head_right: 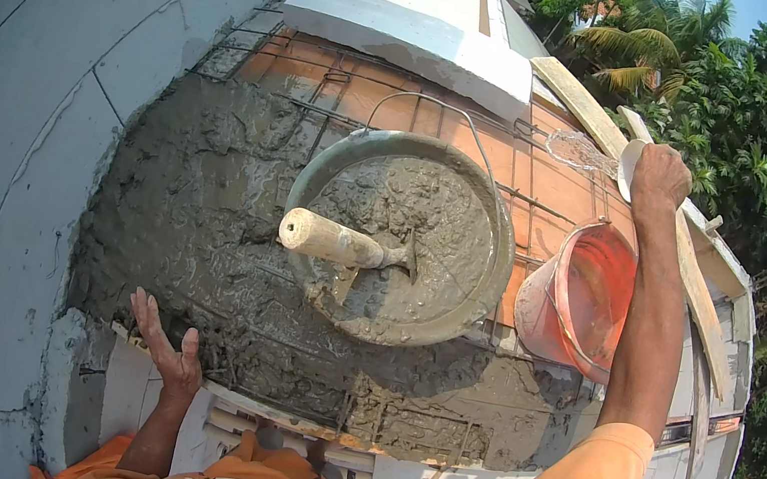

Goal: The person pours wet cement from a bucket onto a structure and levels it using a trowel. They move a wooden board and a white block, then pour water from a cup into a bucket and scrape out remaining cement.

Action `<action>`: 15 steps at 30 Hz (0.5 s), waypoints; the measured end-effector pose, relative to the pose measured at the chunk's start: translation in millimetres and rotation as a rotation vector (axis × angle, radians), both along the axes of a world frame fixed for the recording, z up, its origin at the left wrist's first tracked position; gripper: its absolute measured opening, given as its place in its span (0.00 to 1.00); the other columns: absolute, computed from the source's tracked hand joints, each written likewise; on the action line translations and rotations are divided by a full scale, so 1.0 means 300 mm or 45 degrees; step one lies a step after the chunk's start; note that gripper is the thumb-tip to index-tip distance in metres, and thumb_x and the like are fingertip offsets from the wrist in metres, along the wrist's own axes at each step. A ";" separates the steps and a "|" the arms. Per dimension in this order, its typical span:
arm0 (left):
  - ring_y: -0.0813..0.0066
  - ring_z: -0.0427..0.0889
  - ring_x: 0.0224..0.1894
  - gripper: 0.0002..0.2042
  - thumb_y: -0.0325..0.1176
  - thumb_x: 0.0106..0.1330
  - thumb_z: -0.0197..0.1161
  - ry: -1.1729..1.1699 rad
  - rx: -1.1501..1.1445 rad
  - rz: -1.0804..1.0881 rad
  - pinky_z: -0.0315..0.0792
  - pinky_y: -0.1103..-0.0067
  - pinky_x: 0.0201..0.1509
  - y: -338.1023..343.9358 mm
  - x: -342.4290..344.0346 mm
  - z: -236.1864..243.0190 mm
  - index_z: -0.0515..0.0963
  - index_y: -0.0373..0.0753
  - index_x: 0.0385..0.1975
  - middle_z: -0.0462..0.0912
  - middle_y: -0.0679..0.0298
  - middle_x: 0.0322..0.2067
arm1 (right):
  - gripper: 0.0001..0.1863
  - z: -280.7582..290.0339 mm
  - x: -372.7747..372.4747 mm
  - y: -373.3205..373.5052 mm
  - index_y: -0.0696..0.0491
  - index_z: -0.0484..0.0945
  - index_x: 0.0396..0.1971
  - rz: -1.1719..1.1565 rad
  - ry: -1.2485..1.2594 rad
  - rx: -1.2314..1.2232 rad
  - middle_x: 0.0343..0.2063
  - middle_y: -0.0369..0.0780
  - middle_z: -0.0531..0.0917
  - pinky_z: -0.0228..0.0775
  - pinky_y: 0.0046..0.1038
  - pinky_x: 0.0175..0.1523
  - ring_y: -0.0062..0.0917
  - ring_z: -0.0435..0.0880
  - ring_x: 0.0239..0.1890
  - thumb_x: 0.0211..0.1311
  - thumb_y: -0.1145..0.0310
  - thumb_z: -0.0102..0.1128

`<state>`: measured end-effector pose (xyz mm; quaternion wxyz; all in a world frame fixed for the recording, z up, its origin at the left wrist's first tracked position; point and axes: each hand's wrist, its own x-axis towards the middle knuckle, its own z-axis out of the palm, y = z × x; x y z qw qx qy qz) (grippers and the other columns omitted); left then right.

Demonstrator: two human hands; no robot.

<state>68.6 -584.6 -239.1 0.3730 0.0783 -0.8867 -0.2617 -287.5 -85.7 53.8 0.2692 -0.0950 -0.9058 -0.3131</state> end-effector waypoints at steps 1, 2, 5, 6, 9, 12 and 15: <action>0.42 0.41 0.72 0.33 0.46 0.70 0.52 0.002 0.013 0.032 0.40 0.50 0.71 -0.002 0.000 0.001 0.50 0.34 0.68 0.47 0.45 0.69 | 0.12 -0.006 0.002 0.029 0.54 0.84 0.30 -0.008 0.043 -0.004 0.32 0.46 0.86 0.80 0.39 0.38 0.37 0.87 0.34 0.61 0.71 0.50; 0.42 0.41 0.72 0.33 0.46 0.70 0.52 0.002 0.030 0.057 0.41 0.50 0.71 -0.004 0.004 0.004 0.50 0.34 0.68 0.47 0.45 0.69 | 0.12 0.001 0.042 0.035 0.55 0.84 0.30 -0.022 0.086 -0.001 0.32 0.46 0.86 0.80 0.39 0.37 0.37 0.87 0.33 0.61 0.71 0.50; 0.45 0.40 0.73 0.32 0.45 0.71 0.51 -0.019 0.004 0.075 0.41 0.50 0.71 -0.022 0.027 0.014 0.50 0.35 0.69 0.47 0.48 0.70 | 0.10 0.014 0.186 0.095 0.55 0.82 0.28 -0.024 0.060 -0.048 0.28 0.48 0.85 0.79 0.41 0.36 0.41 0.86 0.32 0.59 0.69 0.52; 0.45 0.40 0.73 0.32 0.46 0.71 0.51 -0.033 -0.005 0.108 0.41 0.50 0.71 -0.016 0.018 0.011 0.50 0.36 0.69 0.47 0.49 0.70 | 0.09 0.012 0.245 0.140 0.56 0.81 0.26 0.009 0.076 -0.093 0.27 0.49 0.84 0.78 0.41 0.36 0.42 0.86 0.31 0.58 0.68 0.53; 0.47 0.41 0.73 0.32 0.47 0.71 0.50 -0.011 0.016 0.090 0.40 0.50 0.72 -0.010 0.010 0.008 0.51 0.37 0.69 0.47 0.49 0.70 | 0.08 0.001 0.425 0.238 0.57 0.77 0.25 0.038 -0.007 -0.143 0.24 0.50 0.82 0.75 0.46 0.34 0.46 0.84 0.30 0.55 0.68 0.53; 0.48 0.41 0.73 0.32 0.48 0.71 0.50 -0.050 0.017 0.086 0.41 0.51 0.72 0.007 0.002 -0.001 0.52 0.37 0.69 0.47 0.50 0.70 | 0.07 -0.102 0.511 0.283 0.57 0.77 0.25 0.024 -0.249 -0.208 0.22 0.50 0.82 0.75 0.44 0.32 0.46 0.83 0.27 0.51 0.69 0.55; 0.53 0.43 0.73 0.30 0.48 0.72 0.48 -0.071 -0.036 0.151 0.42 0.54 0.73 0.011 0.005 -0.002 0.52 0.39 0.69 0.47 0.51 0.70 | 0.05 -0.296 0.481 0.236 0.57 0.79 0.21 0.148 -0.366 -0.203 0.20 0.48 0.82 0.75 0.40 0.30 0.41 0.84 0.26 0.48 0.71 0.57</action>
